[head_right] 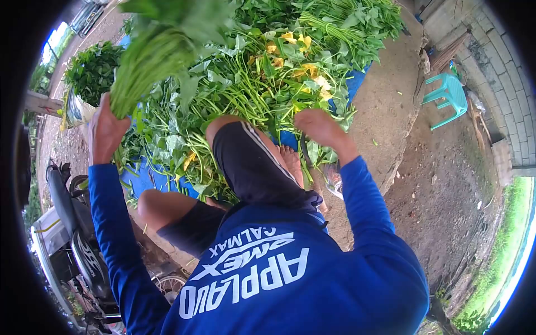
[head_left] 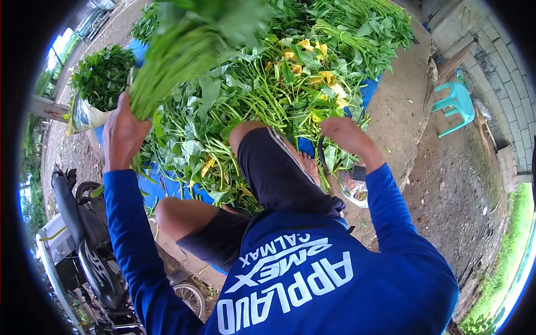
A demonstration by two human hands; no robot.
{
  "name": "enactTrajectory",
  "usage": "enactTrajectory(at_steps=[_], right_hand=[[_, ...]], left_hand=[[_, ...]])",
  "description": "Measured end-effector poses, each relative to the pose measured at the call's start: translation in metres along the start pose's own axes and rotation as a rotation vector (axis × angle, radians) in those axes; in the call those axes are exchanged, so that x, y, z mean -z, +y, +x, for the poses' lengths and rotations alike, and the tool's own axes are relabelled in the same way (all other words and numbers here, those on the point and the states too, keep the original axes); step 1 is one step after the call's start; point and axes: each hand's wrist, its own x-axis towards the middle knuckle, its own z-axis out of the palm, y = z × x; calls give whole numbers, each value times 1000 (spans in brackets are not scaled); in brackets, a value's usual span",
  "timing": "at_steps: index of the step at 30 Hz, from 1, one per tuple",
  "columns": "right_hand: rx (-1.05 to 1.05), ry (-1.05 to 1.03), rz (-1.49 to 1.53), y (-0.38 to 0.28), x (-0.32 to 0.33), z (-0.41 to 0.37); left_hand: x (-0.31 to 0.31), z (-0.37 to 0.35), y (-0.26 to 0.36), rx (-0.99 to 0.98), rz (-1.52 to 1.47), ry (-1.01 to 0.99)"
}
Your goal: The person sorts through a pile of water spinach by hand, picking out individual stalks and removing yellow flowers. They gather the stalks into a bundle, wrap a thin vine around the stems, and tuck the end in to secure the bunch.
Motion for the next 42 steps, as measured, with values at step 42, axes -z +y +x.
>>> enactTrajectory(at_steps=[42], right_hand=[[594,-347,-468,-209,-105,-74]], left_hand=[[-32,-222,76,489,-214,-390]])
